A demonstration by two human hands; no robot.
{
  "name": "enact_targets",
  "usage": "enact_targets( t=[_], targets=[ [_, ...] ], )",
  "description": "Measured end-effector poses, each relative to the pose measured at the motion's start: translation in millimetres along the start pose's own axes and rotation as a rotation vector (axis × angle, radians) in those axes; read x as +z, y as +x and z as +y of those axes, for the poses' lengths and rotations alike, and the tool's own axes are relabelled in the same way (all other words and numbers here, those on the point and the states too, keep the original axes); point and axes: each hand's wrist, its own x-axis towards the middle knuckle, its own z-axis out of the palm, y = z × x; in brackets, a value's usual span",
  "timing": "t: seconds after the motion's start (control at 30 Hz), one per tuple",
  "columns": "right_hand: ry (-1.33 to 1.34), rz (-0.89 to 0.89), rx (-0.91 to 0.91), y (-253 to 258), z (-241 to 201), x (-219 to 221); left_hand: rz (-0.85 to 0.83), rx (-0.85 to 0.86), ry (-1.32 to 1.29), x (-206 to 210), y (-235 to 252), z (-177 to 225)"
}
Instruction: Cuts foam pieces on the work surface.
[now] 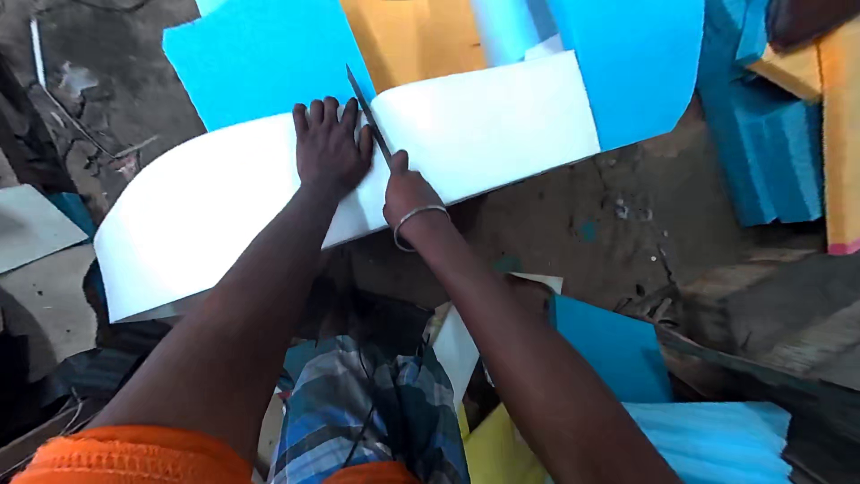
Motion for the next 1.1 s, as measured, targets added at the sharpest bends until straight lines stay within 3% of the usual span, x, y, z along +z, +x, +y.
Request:
enact_targets(
  t=[0.37,0.53,0.7,0.8,0.97,1.1],
  targets=[
    [0.096,-0.024,0.052,-52,32,39,-0.014,0.002,0.023,0,-1,-3],
    [0.138,0.076,0.046,-88,60,77,-0.013,0.012,0.016,0,-1,-5],
    [0.122,-0.014,0.120,-108,84,108,-0.029,0.041,0.010,0,-1,-6],
    [0.166,-0.016,0.129,-146,106,132,-0.024,0.098,-0.031,-2,-9,-4],
    [0.318,0.282,0.031,-207,127,152,-0.057,0.094,-0.081,4,-24,-6],
    [0.293,0.473,-0.141,-149,80,86,-0.028,0.071,-0.066,9,-26,-1]
  ],
)
